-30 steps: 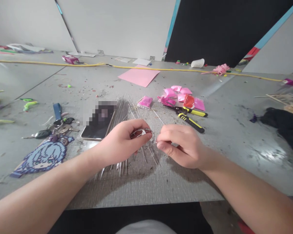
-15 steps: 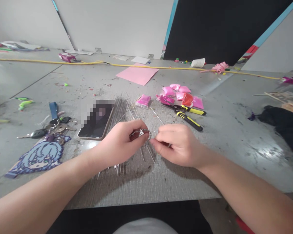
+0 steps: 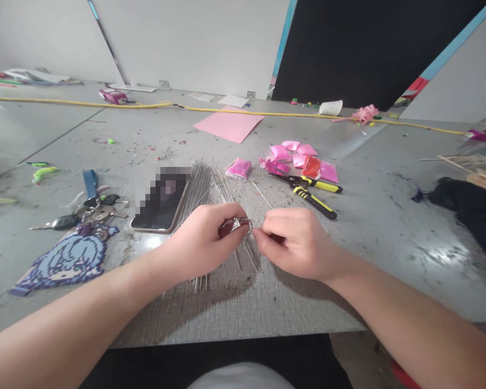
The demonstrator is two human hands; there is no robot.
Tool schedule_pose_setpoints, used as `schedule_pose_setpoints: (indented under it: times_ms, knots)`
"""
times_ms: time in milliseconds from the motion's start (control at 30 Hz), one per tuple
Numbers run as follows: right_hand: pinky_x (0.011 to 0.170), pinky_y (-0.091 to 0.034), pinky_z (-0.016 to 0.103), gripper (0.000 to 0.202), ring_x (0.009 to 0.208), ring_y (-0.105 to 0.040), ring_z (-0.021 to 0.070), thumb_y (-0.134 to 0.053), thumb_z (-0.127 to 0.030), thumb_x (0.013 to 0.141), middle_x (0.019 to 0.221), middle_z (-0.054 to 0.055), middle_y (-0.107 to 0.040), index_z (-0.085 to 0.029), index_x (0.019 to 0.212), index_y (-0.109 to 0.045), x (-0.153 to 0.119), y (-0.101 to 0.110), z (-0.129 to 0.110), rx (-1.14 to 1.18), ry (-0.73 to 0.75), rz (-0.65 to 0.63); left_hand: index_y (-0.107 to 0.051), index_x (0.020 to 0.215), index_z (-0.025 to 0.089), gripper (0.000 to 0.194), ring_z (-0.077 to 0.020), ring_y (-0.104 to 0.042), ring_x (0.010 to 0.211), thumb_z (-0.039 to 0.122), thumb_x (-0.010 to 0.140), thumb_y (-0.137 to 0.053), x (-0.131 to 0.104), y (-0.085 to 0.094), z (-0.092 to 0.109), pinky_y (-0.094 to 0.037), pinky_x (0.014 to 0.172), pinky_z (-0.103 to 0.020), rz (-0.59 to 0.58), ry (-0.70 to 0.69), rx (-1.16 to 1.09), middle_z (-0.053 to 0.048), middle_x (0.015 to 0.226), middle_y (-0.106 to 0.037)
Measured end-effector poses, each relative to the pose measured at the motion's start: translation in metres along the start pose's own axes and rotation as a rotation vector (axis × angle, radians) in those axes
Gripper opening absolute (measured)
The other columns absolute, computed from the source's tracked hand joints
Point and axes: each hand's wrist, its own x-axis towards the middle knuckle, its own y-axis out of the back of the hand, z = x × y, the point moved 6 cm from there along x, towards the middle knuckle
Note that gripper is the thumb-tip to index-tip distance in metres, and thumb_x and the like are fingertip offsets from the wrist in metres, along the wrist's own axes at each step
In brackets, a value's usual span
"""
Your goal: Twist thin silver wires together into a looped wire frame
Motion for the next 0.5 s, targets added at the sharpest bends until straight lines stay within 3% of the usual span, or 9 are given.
schedule_pose_setpoints:
  times_ms: [267,500]
  knots:
    - [0.055,-0.027,0.026,0.029,0.057,-0.036,0.0091,-0.056,-0.023,0.093,0.062,-0.004,-0.04,-0.017,0.066,-0.047,-0.0024,-0.0011,-0.0007,0.073,0.031,-0.022,-0.059,0.082,0.019,0.013,-0.0084,-0.036,0.053,0.026,0.091,-0.053,-0.0006,0.0004,0.0003,-0.031,0.051,-0.022,-0.025,0.011,-0.013,0.007,0.058,-0.04]
    - [0.056,-0.028,0.027,0.032,0.057,-0.035,0.0105,-0.054,-0.023,0.094,0.061,-0.004,-0.037,-0.018,0.064,-0.045,-0.0001,-0.0026,-0.0051,0.047,0.055,-0.068,-0.06,0.087,0.019,0.013,-0.0086,-0.039,0.053,0.028,0.09,-0.051,-0.0016,-0.0021,0.0006,-0.032,0.05,-0.021,-0.09,0.033,0.0,0.007,0.059,-0.045]
